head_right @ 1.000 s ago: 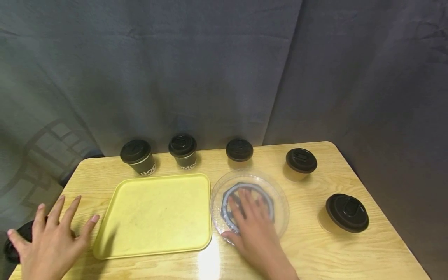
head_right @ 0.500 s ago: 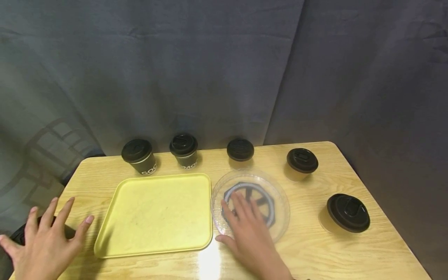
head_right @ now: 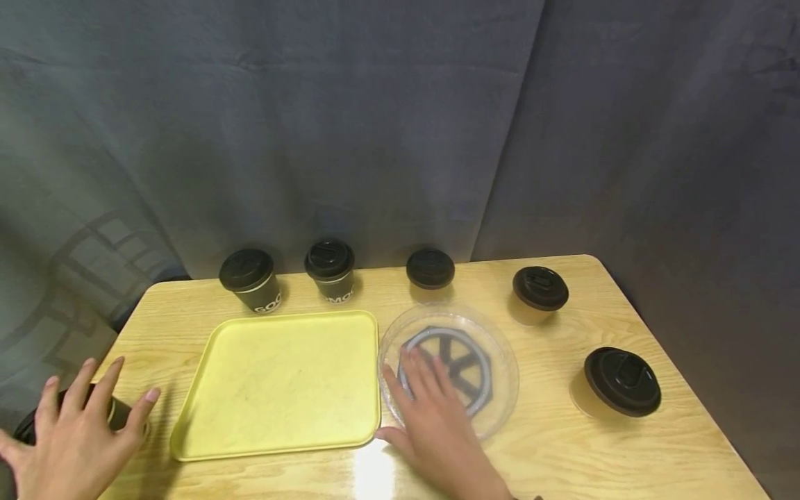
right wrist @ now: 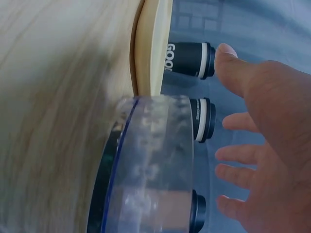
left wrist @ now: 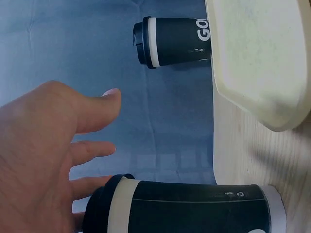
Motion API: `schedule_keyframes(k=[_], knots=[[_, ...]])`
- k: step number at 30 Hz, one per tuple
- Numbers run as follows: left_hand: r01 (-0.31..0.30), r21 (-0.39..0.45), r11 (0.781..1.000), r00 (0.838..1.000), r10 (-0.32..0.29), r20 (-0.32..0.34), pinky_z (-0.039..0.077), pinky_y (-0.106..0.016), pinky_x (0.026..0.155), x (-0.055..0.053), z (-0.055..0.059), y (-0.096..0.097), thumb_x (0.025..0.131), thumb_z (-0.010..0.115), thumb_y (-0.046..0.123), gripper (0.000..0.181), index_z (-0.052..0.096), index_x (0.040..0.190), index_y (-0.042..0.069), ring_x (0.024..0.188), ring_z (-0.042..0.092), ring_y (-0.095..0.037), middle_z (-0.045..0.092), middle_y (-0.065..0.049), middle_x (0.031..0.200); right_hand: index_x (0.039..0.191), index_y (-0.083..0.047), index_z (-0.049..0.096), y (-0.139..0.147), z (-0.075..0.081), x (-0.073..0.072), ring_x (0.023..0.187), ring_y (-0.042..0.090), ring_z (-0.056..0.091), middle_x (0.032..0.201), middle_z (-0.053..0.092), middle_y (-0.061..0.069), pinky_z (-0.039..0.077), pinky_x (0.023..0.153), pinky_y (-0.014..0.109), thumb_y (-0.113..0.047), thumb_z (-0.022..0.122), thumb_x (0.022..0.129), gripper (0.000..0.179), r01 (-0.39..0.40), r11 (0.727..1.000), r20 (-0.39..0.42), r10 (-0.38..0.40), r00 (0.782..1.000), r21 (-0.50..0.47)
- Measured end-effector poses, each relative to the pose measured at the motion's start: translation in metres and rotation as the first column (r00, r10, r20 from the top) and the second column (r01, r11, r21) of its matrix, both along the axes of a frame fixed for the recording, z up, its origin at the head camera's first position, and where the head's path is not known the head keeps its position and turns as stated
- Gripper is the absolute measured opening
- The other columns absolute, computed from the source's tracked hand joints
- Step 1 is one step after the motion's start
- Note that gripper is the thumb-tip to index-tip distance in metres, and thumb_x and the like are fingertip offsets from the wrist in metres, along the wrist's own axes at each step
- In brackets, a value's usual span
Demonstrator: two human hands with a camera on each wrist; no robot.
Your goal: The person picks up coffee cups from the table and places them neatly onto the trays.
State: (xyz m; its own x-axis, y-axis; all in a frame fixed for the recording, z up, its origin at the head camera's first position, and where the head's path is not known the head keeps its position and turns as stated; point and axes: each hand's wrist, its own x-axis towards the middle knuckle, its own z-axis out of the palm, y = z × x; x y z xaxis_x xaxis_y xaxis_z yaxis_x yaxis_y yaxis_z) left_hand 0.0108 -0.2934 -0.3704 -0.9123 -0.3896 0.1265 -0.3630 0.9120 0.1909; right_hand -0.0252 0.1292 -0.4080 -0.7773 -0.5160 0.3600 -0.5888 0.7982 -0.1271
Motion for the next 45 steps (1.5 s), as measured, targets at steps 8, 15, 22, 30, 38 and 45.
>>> schedule_keyframes(k=[8,15,22,30,38,45], knots=[[-0.025,0.005,1.000,1.000,0.025,0.008,-0.010,-0.087,0.094,-0.001,-0.003,-0.004,0.094,0.041,0.065,0.078,0.032,0.148,0.010,0.145,0.005,-0.051,0.020,-0.024,0.157,0.145,-0.016,0.046,-0.008,-0.005,0.003,0.144,0.031,0.035,0.156,0.035,0.013,0.000,0.125,0.041,-0.061,0.067,0.080,0.082,-0.021,1.000,-0.014,0.021,1.000,0.020],[-0.038,0.015,0.999,0.996,0.039,-0.079,0.006,-0.088,0.093,-0.001,-0.004,-0.004,0.095,0.056,0.026,0.051,0.045,0.139,0.004,0.139,0.020,-0.051,0.038,-0.026,0.148,0.146,-0.015,0.044,-0.009,-0.003,0.006,0.147,0.029,0.031,0.158,0.031,0.011,-0.007,0.124,0.035,-0.059,0.065,0.083,0.079,-0.022,0.999,-0.005,0.022,1.000,0.036],[-0.065,0.028,0.997,0.979,0.069,-0.190,0.015,-0.083,0.094,-0.002,0.007,0.005,0.093,0.056,0.010,0.035,0.056,0.126,0.001,0.135,0.027,-0.050,0.045,-0.028,0.137,0.144,-0.017,0.047,-0.008,-0.003,0.006,0.144,0.028,0.035,0.155,0.037,0.011,-0.005,0.125,0.033,-0.052,0.067,0.084,0.072,-0.030,0.999,-0.019,0.031,0.999,0.017],[0.223,-0.057,0.973,0.892,-0.228,-0.389,0.025,-0.077,0.090,-0.032,0.018,0.043,0.088,0.068,0.013,0.034,0.063,0.121,0.008,0.133,0.038,-0.040,0.055,-0.018,0.133,0.141,-0.014,0.051,-0.007,-0.004,0.005,0.140,0.031,0.042,0.149,0.046,0.012,-0.006,0.125,0.033,-0.050,0.070,0.083,0.071,-0.057,0.998,-0.047,0.057,0.997,0.011],[0.397,-0.146,0.906,0.836,-0.423,-0.350,0.033,-0.073,0.086,-0.070,-0.002,0.075,0.084,0.072,0.015,0.036,0.066,0.118,0.009,0.129,0.043,-0.038,0.057,-0.015,0.131,0.144,-0.015,0.047,-0.007,-0.005,0.006,0.141,0.030,0.040,0.154,0.040,0.011,-0.006,0.125,0.034,-0.053,0.068,0.083,0.075,-0.042,0.999,-0.041,0.042,0.998,0.014],[0.400,-0.219,0.890,0.820,-0.454,-0.350,0.031,-0.077,0.089,-0.074,-0.008,0.078,0.082,0.074,0.027,0.039,0.067,0.118,0.012,0.127,0.047,-0.039,0.059,-0.013,0.130,0.142,-0.015,0.049,-0.021,-0.007,0.010,0.140,0.026,0.043,0.150,0.046,0.008,0.023,0.119,0.045,-0.051,0.061,0.089,0.066,-0.123,0.989,0.016,0.122,0.992,0.084]])
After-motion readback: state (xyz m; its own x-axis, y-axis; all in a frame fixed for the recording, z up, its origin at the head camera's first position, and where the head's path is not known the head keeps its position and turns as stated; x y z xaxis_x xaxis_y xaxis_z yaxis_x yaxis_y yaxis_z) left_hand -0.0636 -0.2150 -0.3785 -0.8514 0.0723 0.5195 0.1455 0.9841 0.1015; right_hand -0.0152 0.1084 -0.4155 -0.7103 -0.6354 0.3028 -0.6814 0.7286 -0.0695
